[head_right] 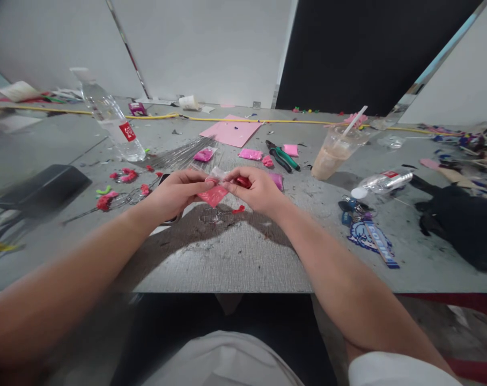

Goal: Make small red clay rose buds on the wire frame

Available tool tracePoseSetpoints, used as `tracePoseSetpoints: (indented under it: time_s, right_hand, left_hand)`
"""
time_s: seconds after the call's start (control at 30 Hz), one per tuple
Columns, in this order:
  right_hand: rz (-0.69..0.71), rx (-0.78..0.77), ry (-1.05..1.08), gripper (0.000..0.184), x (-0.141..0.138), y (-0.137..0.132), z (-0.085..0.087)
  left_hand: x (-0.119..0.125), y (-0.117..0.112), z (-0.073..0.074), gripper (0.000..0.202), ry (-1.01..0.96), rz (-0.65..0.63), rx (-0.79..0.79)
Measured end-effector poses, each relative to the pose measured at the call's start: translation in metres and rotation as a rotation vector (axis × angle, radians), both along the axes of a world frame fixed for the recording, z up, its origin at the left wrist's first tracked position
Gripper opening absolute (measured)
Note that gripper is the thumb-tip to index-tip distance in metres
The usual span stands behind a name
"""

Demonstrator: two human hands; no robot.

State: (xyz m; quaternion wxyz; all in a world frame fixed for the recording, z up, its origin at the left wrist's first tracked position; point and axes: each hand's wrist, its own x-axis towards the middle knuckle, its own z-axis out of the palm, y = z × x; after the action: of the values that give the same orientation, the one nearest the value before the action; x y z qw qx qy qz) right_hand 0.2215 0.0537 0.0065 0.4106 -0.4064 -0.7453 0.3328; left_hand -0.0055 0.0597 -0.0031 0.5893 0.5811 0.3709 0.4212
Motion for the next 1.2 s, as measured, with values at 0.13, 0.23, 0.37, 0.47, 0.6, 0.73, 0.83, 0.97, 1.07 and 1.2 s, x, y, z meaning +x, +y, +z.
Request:
tracePoseSetpoints:
  time_s: [0.13, 0.23, 0.37, 0.47, 0.6, 0.73, 0.83, 0.97, 1.07, 1.2]
  right_hand:
    - [0.034, -0.025, 0.023, 0.023, -0.001, 0.0, 0.001]
    - [0.101, -0.094, 0.077, 0.028, -0.002, 0.0, 0.0]
    - [0.04, -0.136, 0.152, 0.041, -0.006, 0.002, -0.004]
    - [0.01, -0.171, 0.158, 0.045, -0.007, 0.002, -0.004]
    - [-0.008, -0.173, 0.153, 0.046, -0.004, 0.002, 0.002]
    - [-0.048, -0.153, 0.162, 0.042, -0.002, 0.002, 0.005]
    - [-0.062, -0.155, 0.169, 0.037, -0.001, 0.003, 0.004]
    - [-0.047, -0.177, 0.183, 0.032, -0.001, 0.004, 0.001]
    - [-0.039, -0.187, 0.21, 0.027, -0.002, 0.004, -0.001]
    - [-0.032, -0.192, 0.263, 0.026, -0.005, 0.003, -0.003]
  left_hand:
    - [0.0, -0.003, 0.003, 0.024, 0.055, -0.022, 0.038]
    - [0.0, -0.005, 0.005, 0.023, 0.065, -0.006, 0.067]
    - [0.002, -0.006, 0.004, 0.024, 0.033, 0.015, 0.089]
    - [0.005, -0.008, 0.002, 0.029, -0.017, 0.036, 0.06]
    - [0.015, -0.02, 0.0, 0.032, -0.072, 0.072, -0.015]
    - [0.023, -0.03, -0.002, 0.031, -0.089, 0.139, -0.055]
    - [0.025, -0.032, -0.003, 0.03, -0.083, 0.184, -0.079]
    - [0.023, -0.028, -0.003, 0.03, -0.1, 0.205, -0.109]
    - [0.021, -0.026, -0.001, 0.031, -0.111, 0.195, -0.113]
    - [0.018, -0.025, 0.002, 0.026, -0.11, 0.195, -0.07]
